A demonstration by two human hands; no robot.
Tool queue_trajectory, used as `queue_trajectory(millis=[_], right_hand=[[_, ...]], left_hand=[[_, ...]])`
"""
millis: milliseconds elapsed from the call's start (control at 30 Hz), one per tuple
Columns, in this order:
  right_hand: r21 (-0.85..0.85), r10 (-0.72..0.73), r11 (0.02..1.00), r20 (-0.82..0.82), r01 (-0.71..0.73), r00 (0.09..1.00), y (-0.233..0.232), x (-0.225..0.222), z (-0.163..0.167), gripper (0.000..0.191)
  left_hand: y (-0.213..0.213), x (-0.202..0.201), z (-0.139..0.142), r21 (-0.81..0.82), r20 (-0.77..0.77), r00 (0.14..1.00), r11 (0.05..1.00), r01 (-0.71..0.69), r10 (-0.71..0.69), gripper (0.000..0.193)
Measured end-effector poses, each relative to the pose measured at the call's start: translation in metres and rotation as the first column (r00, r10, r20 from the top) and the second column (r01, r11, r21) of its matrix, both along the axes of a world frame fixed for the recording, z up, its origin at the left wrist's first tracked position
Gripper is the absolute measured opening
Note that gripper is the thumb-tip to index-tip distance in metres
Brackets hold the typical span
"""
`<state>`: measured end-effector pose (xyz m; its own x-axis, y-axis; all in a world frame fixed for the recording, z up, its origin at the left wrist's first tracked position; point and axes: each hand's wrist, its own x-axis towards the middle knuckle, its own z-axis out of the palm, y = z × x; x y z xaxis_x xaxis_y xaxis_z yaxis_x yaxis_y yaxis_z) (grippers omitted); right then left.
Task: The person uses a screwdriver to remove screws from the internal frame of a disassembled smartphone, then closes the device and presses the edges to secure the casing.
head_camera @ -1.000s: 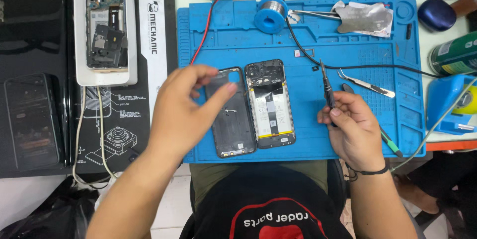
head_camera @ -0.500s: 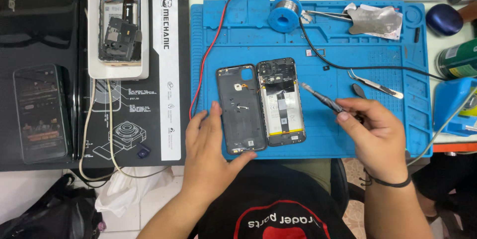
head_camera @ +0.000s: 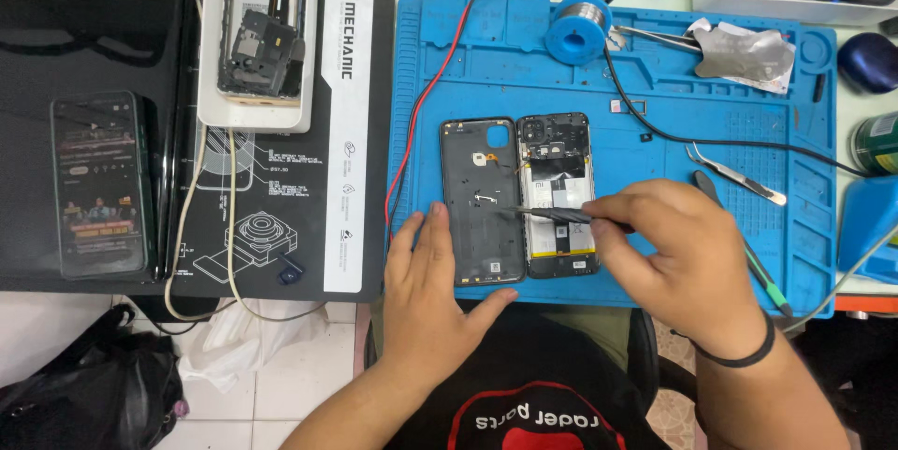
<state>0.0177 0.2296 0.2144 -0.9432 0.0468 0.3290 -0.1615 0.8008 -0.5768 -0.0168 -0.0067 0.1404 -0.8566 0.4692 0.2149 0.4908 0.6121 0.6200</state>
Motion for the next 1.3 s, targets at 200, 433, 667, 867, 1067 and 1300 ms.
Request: queue_trajectory(millis=[200, 433, 667, 867, 1067, 1300], right_hand=[[-0.024, 0.023, 0.999, 0.001, -0.023, 1.000, -0.016, -0.023, -0.018, 0.015], [-0.061, 0.020, 0.998, 0.026, -0.018, 0.999, -0.019, -0.030, -0.023, 0.013], [-0.079, -0.016, 0.997, 0.074, 0.021, 0.997, -0.019, -0.026, -0.018, 0.014], [-0.113, -0.025, 0.993, 0.065, 0.033, 0.998, -0.014, -0.019, -0.025, 0.015], [-0.161, -0.018, 0.987, 0.028, 0.022, 0.999, -0.012, -0.017, -0.030, 0.014], [-0.369, -0.059, 0.925, 0.106, 0.094, 0.993, 0.022, 0.005, -0.033, 0.014]], left_hand=[[-0.008, -0.008, -0.008, 0.003, 0.003, 1.000, 1.000, -0.010, 0.010, 0.110], [-0.012, -0.015, -0.006, 0.026, 0.012, 1.000, 1.000, -0.011, 0.011, 0.111], [-0.013, -0.016, 0.003, 0.063, 0.055, 0.998, 0.997, -0.035, 0.031, 0.109], [-0.016, -0.015, 0.004, 0.290, 0.122, 0.991, 0.952, -0.093, 0.059, 0.089], [-0.017, -0.011, 0.003, 0.370, 0.147, 0.987, 0.921, -0.117, 0.067, 0.076], [-0.012, -0.019, -0.008, 0.668, 0.398, 0.902, 0.727, -0.160, -0.167, 0.084]])
